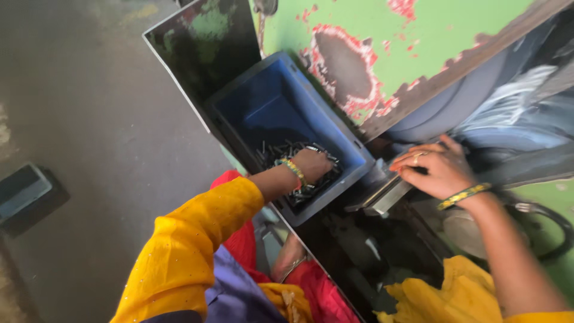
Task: The person repeatedly picks small metal rods from a blue bin and presses them against a rotating grinding wheel to deburr or shape the ends. Finished rods are placed back into the bin. The process is continuous and repetitive throughout the clip.
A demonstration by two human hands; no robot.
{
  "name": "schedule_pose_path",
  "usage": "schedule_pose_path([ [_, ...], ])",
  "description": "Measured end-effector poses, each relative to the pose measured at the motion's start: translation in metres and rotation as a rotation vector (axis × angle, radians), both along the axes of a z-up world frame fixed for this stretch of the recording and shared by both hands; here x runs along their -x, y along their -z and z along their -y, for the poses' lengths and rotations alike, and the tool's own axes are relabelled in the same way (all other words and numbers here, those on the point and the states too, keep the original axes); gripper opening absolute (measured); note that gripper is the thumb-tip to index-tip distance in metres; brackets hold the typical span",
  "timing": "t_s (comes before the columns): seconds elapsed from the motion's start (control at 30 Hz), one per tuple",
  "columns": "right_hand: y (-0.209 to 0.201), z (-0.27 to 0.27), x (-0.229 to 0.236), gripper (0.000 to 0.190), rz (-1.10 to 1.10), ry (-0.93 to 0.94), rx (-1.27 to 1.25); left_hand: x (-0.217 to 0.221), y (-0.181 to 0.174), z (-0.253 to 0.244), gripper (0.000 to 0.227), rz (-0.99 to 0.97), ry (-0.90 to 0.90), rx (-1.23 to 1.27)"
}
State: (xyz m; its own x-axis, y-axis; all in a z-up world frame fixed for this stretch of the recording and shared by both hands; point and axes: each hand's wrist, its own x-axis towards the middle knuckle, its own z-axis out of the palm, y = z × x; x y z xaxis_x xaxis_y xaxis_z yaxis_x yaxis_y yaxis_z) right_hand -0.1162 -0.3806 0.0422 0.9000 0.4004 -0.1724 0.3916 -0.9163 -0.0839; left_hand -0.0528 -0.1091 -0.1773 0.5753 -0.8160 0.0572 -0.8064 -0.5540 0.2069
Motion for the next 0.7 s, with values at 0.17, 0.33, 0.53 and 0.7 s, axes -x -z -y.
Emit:
schedule_pose_path([
  [0.17,-0.01,-0.004,0.001,0.022,-0.012,0.043,-0.033,0.001,-0.046,-0.019,0.012,0.04,0.077,0.033],
  [0.33,-0.01,0.0,0.0,0.018,0.047,0.053,-0.074,0.014,-0.102,-0.012,0.023,-0.195,-0.105,0.343],
  [0.53,-0.005,-0.002,0.001,0.018,0.056,0.023,-0.081,0.025,-0.036,0.0,0.014,-0.079,-0.094,-0.068],
  [0.7,-0.006,-0.005,0.003,0.019,0.077,0.032,-0.102,0.015,-0.025,-0.005,0.014,-0.012,-0.087,0.067],
])
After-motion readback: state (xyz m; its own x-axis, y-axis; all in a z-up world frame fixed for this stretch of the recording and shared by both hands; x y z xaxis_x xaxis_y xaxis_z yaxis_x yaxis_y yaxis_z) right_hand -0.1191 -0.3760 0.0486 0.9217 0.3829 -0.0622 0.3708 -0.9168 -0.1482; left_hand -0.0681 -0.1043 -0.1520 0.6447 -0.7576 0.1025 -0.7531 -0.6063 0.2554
